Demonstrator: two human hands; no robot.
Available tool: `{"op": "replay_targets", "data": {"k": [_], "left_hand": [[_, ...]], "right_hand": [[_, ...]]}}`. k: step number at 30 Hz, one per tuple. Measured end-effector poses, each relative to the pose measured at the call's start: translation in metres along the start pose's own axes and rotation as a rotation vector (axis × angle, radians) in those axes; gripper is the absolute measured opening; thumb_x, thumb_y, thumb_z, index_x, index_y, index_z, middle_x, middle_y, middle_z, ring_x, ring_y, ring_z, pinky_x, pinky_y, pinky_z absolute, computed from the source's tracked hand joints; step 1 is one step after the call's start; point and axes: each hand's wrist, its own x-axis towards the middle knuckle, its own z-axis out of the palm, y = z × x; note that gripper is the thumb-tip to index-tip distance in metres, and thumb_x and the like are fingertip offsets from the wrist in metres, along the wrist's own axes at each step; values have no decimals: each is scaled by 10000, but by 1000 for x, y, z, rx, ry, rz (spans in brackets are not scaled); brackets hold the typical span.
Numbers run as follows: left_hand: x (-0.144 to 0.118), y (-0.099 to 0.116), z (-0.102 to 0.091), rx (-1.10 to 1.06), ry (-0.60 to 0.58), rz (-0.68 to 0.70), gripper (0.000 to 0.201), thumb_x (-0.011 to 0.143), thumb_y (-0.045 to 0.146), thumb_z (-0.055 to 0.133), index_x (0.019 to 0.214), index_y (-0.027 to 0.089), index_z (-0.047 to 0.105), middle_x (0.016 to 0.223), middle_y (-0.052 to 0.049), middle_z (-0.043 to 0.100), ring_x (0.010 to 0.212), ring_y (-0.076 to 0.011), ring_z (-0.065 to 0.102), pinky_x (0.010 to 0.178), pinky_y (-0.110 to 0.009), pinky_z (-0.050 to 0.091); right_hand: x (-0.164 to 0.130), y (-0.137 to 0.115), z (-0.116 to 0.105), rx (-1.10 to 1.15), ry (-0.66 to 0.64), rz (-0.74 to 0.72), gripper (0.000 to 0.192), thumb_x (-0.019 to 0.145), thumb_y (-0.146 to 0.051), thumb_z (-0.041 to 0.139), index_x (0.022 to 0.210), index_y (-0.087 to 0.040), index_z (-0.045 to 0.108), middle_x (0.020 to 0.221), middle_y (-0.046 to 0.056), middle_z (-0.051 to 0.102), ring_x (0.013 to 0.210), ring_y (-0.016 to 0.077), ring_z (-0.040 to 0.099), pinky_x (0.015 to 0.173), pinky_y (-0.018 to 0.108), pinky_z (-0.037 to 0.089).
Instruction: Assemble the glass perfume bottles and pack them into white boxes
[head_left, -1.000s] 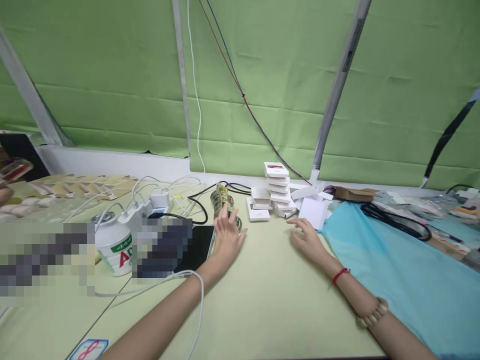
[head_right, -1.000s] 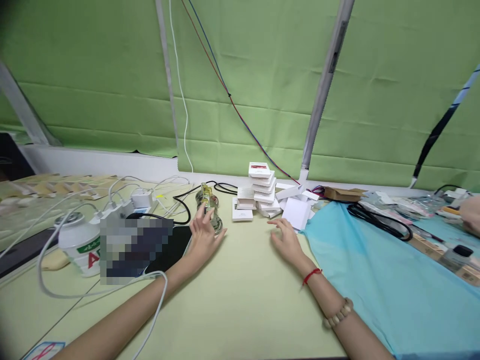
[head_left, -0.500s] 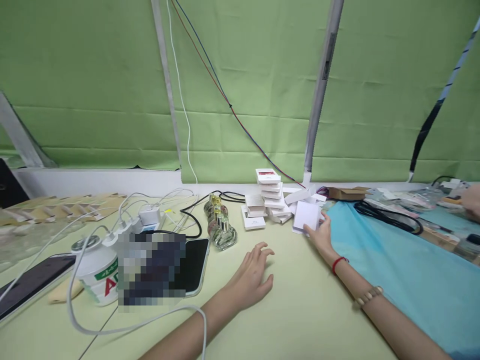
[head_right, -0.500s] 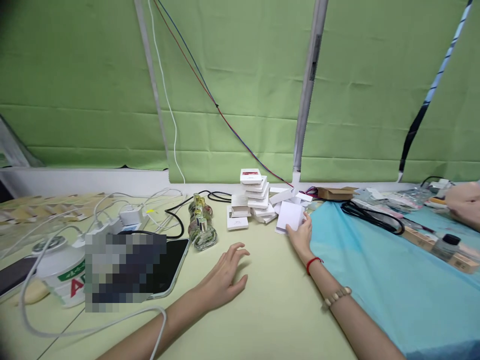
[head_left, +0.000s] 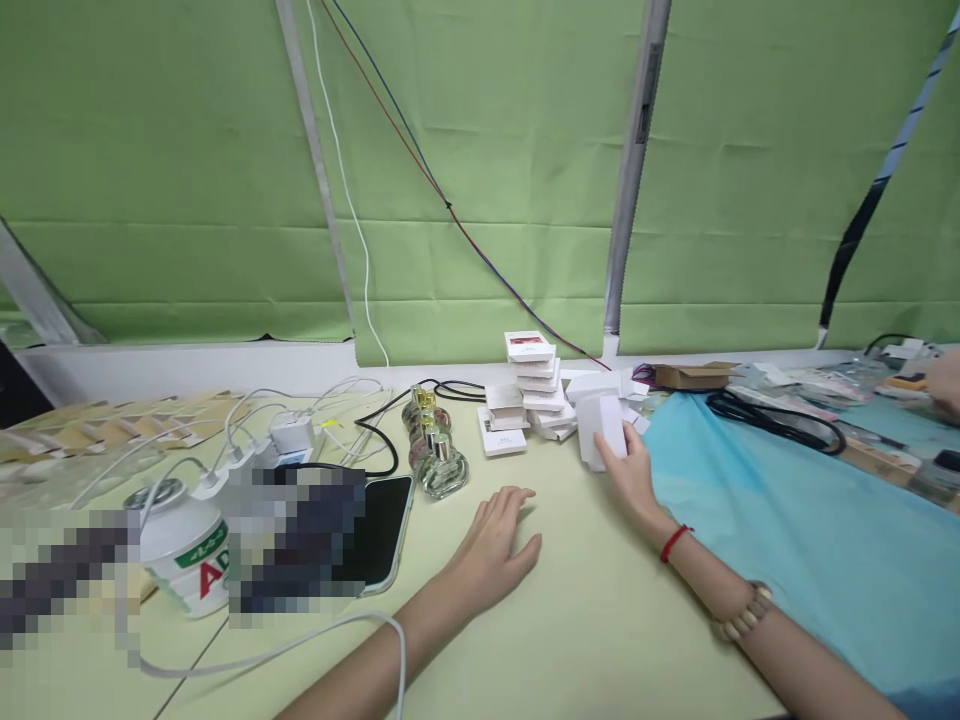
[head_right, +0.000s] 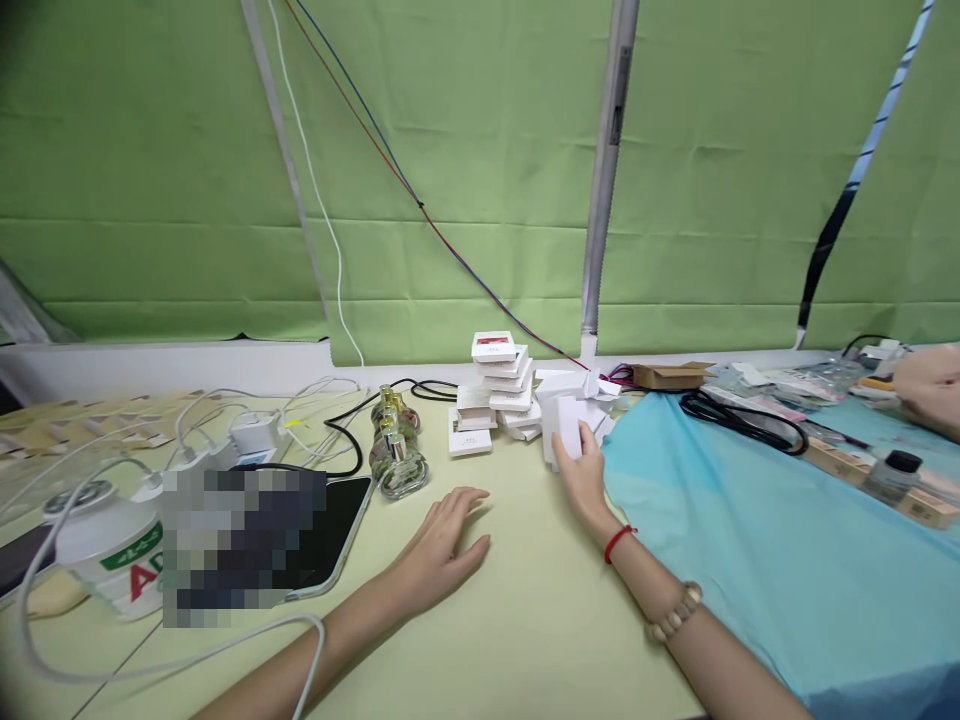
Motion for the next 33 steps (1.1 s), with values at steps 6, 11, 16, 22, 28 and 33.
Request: {"op": "replay_targets", "data": {"k": [6, 11, 16, 22, 28, 33], "left_hand": [[3, -5, 10, -317, 85, -252, 795, 750, 487, 576, 1388, 242, 170, 1296, -134, 424, 1198, -281, 387, 1000, -477, 299], [9, 3, 9, -816, 153, -319, 628, 753, 456, 596, 1266, 221, 322, 1263, -117, 475, 1164, -204, 453, 968, -338, 368], [13, 5, 5, -1022, 270, -364, 492, 742, 412, 614, 1152, 215, 430, 1054, -64, 598, 979, -180, 565, 858, -298, 431], [16, -9, 8, -978, 389, -435, 345, 753, 307, 523, 1071, 177, 485, 979, -57, 623, 867, -182, 585, 786, -305, 454], [17, -6, 5, -979, 449, -526, 292, 726, 297, 488, 988, 170, 507, 824, -32, 611, 659, -163, 573, 570, -270, 475], [15, -3, 3, -1004, 444, -544, 276, 734, 308, 475, 972, 178, 527, 831, -24, 620, 664, -158, 563, 579, -258, 462]], "right_hand": [[-35, -35, 9, -129, -482, -394, 183, 826, -315, 491, 910, -198, 604, 858, 52, 601, 783, 186, 562, 704, 296, 449], [-56, -51, 15, -56, -888, -441, 224, 838, -237, 476, 1015, -245, 612, 951, 32, 601, 798, 149, 568, 628, 244, 465], [-58, -50, 14, -93, -874, -492, 227, 851, -237, 452, 1004, -232, 621, 958, 41, 616, 820, 154, 573, 636, 253, 482], [-49, -52, 10, -94, -390, -547, 171, 844, -220, 462, 934, -231, 607, 844, 48, 599, 777, 168, 552, 708, 319, 465], [-36, -49, 6, -106, -139, -330, 300, 803, -315, 513, 1089, -224, 518, 976, 72, 531, 869, 196, 513, 753, 361, 447], [-38, -42, 13, 9, -438, -44, 573, 769, -433, 557, 1280, -237, 389, 1165, 94, 507, 1041, 215, 515, 818, 368, 459]]}}
